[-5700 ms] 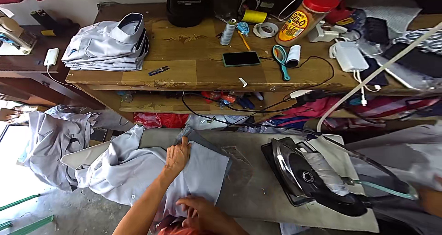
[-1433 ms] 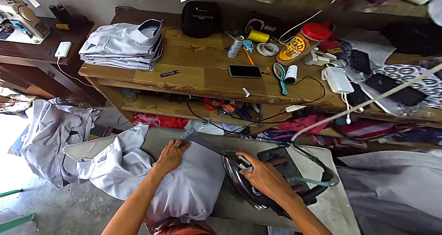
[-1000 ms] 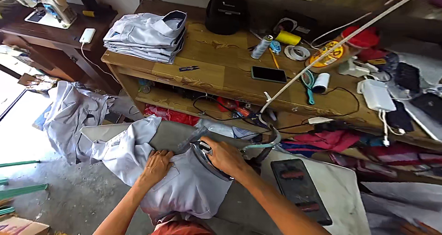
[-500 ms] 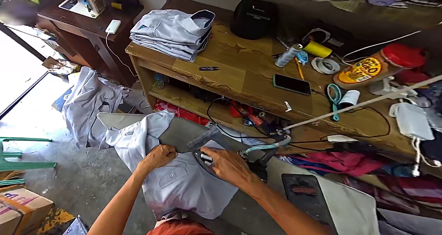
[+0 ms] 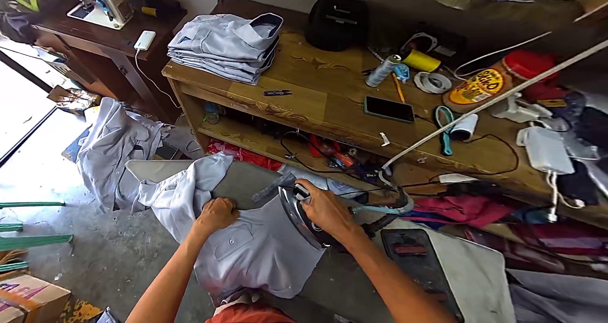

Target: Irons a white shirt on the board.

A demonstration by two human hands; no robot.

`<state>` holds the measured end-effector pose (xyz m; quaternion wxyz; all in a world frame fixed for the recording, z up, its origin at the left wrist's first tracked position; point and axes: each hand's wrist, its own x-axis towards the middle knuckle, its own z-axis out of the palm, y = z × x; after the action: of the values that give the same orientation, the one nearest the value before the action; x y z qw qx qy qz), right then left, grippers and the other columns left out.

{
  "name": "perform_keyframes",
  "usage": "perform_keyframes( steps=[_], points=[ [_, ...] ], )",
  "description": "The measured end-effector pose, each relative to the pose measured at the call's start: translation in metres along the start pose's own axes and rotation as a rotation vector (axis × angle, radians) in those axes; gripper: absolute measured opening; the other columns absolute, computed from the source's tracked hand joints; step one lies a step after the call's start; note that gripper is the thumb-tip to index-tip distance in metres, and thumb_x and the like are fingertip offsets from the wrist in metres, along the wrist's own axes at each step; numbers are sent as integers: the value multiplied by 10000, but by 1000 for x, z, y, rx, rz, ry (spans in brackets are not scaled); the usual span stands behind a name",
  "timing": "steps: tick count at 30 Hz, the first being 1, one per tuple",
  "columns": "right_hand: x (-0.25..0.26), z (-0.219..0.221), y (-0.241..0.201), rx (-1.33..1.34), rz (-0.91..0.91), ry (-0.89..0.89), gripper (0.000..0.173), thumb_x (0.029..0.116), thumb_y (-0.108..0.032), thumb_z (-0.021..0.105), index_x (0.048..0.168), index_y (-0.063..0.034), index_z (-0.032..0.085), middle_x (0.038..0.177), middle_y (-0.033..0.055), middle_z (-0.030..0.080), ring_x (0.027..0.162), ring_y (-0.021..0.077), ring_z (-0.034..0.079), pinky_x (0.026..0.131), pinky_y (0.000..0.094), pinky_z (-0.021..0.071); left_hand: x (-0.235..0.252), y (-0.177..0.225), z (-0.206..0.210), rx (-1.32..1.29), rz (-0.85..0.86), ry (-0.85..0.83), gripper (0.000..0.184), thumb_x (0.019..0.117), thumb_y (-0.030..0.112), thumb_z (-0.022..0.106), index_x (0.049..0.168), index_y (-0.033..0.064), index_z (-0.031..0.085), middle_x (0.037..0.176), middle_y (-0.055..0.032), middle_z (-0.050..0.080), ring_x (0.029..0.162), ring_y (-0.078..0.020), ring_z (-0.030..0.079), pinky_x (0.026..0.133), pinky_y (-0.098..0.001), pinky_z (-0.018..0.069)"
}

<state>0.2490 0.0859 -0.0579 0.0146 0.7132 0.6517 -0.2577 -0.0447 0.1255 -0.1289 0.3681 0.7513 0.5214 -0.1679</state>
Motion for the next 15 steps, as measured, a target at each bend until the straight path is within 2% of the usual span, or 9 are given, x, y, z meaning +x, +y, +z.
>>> perform_keyframes(
  steps=[2, 3, 5, 7, 9, 11, 15],
  points=[
    [-1, -1, 19, 47, 81, 17, 574, 923, -185, 643, 1481, -237, 522, 1104, 208, 721, 997, 423, 702, 827, 624, 536, 3, 26, -1, 77, -30, 115, 348, 993, 252, 557, 1252, 52, 673, 1318, -218, 640, 1263, -418, 585, 1034, -650, 436],
    [-6, -1, 27, 72, 115, 21, 575, 925, -182, 659, 1481, -224, 522, 1140, 209, 714, 1036, 421, 695, 862, 625, 533, 8, 40, 0, 52, 17, 198, 343, 980, 194, 561, 1273, 50, 669, 1342, -212, 623, 1292, -402, 564, 1062, -617, 434],
    [-19, 1, 42, 124, 177, 33, 581, 925, -172, 684, 1484, -196, 527, 1214, 214, 696, 1114, 418, 675, 934, 625, 517, 27, 66, 5, -100, 142, 295, 325, 1005, 186, 518, 1249, 41, 677, 1292, -196, 647, 1255, -359, 599, 1054, -543, 478],
    [-38, 6, 58, 168, 230, 61, 574, 923, -160, 694, 1476, -169, 541, 1248, 216, 686, 1144, 414, 665, 969, 624, 504, 49, 87, 16, -269, 232, 296, 342, 1021, 254, 535, 1246, 35, 671, 1242, -194, 660, 1207, -341, 625, 1038, -516, 503],
    [-57, 14, 75, 196, 287, 99, 562, 916, -155, 703, 1458, -157, 558, 1217, 222, 697, 1113, 420, 678, 945, 624, 514, 67, 100, 27, -326, 254, 290, 386, 1005, 320, 600, 1249, 28, 666, 1218, -200, 662, 1174, -345, 634, 1032, -507, 504],
    [-77, 22, 91, 218, 352, 121, 562, 914, -153, 715, 1455, -163, 564, 1185, 229, 705, 1081, 432, 685, 923, 627, 518, 77, 102, 33, -333, 244, 305, 381, 980, 300, 639, 1236, 20, 668, 1202, -205, 664, 1161, -353, 636, 1030, -505, 503],
    [-105, 33, 113, 226, 471, 100, 569, 930, -184, 707, 1474, -201, 544, 1170, 223, 712, 1066, 434, 690, 906, 639, 521, 87, 98, 37, -377, 235, 303, 387, 946, 291, 689, 1229, 29, 663, 1114, -179, 672, 1048, -317, 654, 964, -487, 528]
  ],
)
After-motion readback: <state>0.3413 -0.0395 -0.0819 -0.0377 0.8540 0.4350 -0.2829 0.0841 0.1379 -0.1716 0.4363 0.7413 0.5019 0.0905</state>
